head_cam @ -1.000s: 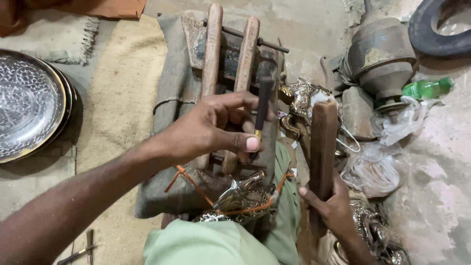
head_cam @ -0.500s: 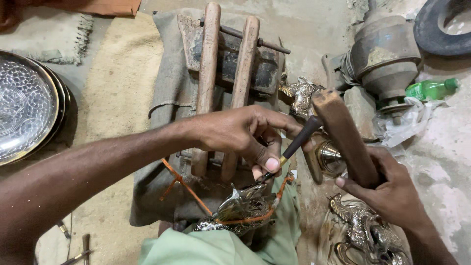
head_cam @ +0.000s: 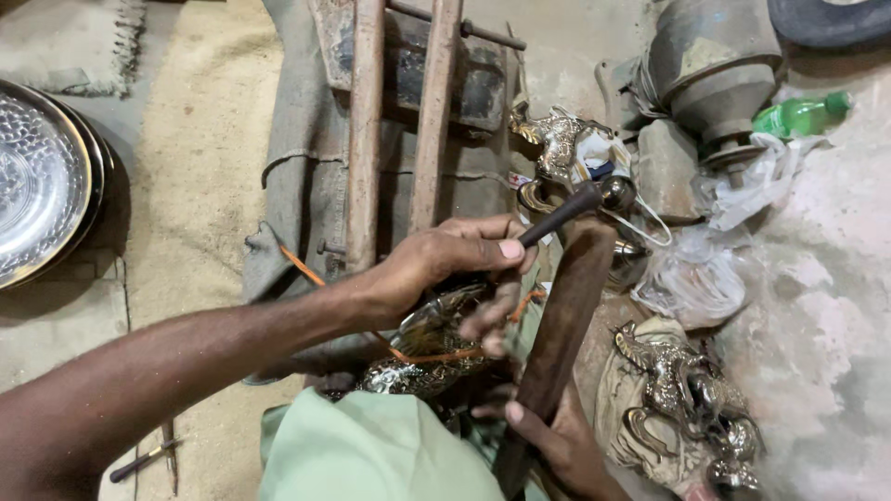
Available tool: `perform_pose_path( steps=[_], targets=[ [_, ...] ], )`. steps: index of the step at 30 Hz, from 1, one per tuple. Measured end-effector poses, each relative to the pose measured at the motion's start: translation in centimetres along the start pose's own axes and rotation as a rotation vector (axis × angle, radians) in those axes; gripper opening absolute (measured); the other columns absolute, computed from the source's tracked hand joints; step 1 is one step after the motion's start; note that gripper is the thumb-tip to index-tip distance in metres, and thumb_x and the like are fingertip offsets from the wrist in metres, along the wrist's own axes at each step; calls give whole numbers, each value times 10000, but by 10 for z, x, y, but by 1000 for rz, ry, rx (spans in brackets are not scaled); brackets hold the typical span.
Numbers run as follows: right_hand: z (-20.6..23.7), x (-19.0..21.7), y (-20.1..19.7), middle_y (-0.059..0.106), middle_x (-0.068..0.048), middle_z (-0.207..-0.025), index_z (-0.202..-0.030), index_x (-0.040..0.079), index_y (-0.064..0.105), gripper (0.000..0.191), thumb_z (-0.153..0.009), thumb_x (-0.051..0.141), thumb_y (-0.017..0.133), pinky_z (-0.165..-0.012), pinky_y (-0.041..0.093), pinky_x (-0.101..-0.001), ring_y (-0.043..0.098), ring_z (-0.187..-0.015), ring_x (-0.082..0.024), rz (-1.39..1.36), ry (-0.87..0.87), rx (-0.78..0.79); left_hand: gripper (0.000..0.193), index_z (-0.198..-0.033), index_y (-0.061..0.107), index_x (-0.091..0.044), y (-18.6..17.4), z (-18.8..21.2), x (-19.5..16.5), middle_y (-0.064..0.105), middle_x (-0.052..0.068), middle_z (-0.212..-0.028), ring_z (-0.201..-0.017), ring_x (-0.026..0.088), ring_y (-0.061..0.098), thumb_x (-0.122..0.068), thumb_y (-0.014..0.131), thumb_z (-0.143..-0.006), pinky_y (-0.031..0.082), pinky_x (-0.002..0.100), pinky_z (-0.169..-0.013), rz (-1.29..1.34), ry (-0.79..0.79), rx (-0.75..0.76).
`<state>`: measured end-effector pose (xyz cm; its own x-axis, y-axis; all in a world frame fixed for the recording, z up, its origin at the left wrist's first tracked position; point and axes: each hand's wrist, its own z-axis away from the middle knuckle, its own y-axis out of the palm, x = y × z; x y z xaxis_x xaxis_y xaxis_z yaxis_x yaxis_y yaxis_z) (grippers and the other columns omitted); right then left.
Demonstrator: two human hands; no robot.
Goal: The person hammers a metal horse figurine and a metal elephant figurine using a chisel and a wooden mallet. They secure the figurines with a rope, reposition them, and continue hammering to shape or attach details.
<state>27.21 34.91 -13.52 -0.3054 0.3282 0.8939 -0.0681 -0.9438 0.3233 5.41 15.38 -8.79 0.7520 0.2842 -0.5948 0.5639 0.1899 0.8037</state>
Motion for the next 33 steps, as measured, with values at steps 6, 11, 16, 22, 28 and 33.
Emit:
perform_pose_path(
  steps=[6, 11, 16, 22, 28, 33],
  targets=[
    [-2, -31, 0, 651, -106, -1178, -1354, 43, 479, 457, -946, 89, 678, -943, 575, -409, 680, -1072, -236, -294, -100, -316, 263, -1108, 589, -59, 51, 5, 36, 444, -24, -627, -465, 105, 419, -312, 540, -1058, 374, 275, -412, -357, 109, -114],
    [-4, -41, -21, 689, -80, -972, -1196, 45, 607, 252, -992, 189, 573, -679, 583, -351, 709, -813, -195, -292, 119, -347, 304, -1089, 585, -54, 96, -2, 100, 446, -51, -729, -647, 71, 425, -348, 529, -1141, 364, 266, -530, -584, 446, -243],
    [-43, -61, -32, 641, -88, -1027, -1280, -28, 526, 317, -1168, 268, 501, -779, 543, -260, 648, -896, -141, -668, -325, -96, 345, -1083, 599, -81, 113, -18, 123, 471, -74, -737, -595, 45, 431, -410, 497, -1104, 381, 237, -471, -706, 444, -346],
    [-23, -63, -68, 589, -77, -1206, -1475, 108, 374, 496, -1040, 335, 447, -852, 518, -292, 595, -1073, -150, 172, 16, -400, 340, -1128, 597, -58, 94, -35, 114, 513, -43, -686, -525, 72, 469, -381, 588, -1023, 390, 242, -462, -394, 227, -132],
    [10, -51, -76, 491, -86, -1401, -1501, 73, 337, 603, -987, 229, 612, -1035, 476, -297, 518, -1311, -177, 99, -264, -286, 309, -1088, 595, -24, 63, -87, 111, 588, 8, -799, -705, 97, 586, -325, 562, -1148, 484, 282, -677, -466, 47, 259],
    [32, -62, -101, 550, -60, -1325, -1455, 58, 396, 682, -846, 157, 687, -1007, 469, -291, 552, -1217, -162, 243, -203, -437, 242, -1009, 569, -79, 44, -106, 106, 706, 69, -839, -767, 138, 694, -316, 555, -1052, 526, 295, -695, -456, -219, 183]
  ],
)
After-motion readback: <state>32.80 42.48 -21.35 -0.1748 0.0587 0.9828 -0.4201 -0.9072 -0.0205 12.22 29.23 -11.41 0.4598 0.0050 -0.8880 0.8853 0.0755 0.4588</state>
